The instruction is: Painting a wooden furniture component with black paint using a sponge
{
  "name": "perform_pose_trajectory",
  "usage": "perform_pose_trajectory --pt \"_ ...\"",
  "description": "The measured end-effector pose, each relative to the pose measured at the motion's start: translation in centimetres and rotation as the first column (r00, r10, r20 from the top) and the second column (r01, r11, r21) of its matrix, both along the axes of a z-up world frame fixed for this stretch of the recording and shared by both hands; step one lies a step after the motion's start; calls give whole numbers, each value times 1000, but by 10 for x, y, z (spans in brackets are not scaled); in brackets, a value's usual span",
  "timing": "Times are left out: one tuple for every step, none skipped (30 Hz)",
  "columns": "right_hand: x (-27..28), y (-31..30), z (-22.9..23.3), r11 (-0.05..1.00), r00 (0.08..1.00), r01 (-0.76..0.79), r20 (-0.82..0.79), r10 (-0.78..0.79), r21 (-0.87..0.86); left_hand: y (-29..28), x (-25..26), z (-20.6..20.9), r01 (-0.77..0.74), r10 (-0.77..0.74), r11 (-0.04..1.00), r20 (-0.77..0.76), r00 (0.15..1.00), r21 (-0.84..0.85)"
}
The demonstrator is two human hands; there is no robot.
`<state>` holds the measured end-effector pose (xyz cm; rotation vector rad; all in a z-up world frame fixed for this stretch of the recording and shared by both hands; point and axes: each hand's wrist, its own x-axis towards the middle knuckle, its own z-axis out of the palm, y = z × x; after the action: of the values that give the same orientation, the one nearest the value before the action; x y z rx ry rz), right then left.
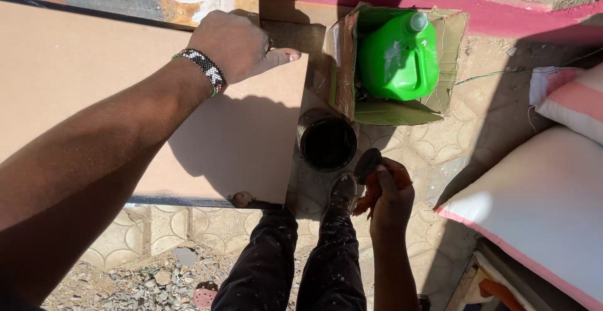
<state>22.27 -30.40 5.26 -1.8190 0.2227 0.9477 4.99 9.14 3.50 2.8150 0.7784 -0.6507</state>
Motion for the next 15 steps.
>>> perform_pose_trajectory --pt "0 0 -5 1000 1000 -9 0 9 -4 -6 -3 1 -9 9 1000 0 1000 -4" --pt "-1 0 -11 1000 1000 -19 -16 19 -14 -12 -6 1 31 -83 983 283 955 183" --pt "-3 -2 -15 999 999 -24 -31 23 -29 -19 -9 1 10 -213 931 521 827 366" --pt "-1 -6 -34 999 999 -29 -29 27 -36 -39 -8 20 5 -206 933 523 827 359" --pt "2 -12 -52 993 996 -92 13 93 -70 -59 -4 38 -105 -41 978 665 746 178" --pt "6 -19 -70 982 986 -154 52 160 -106 -79 0 55 -189 137 982 762 633 -20" --pt "6 -20 -85 982 985 -157 59 164 -109 -110 -2 55 -193 141 981 766 627 -23" --pt "5 -21 -101 957 958 -262 84 273 -122 -141 -4 53 -188 260 965 713 651 -180" --pt "2 -28 -118 919 919 -368 95 383 -141 -177 -9 51 -193 375 921 632 678 -338" --pt "5 -28 -142 915 916 -376 90 391 -149 -210 -12 46 -201 386 916 627 676 -347" --pt "7 -30 -167 805 841 -488 63 537 -338 -244 -15 41 -216 522 799 469 713 -561" --pt "10 -32 -195 647 748 -569 5 663 -508 -279 -17 34 -241 612 629 280 740 -739" --pt "10 -32 -216 636 743 -576 -6 669 -512 -312 -19 9 -249 620 619 270 736 -745" --pt "10 -33 -239 583 698 -633 -50 714 -510 -347 -21 -18 -299 644 638 279 712 -710" --pt "9 -33 -262 530 653 -683 -94 752 -503 -380 -23 -44 -346 663 654 289 690 -672"
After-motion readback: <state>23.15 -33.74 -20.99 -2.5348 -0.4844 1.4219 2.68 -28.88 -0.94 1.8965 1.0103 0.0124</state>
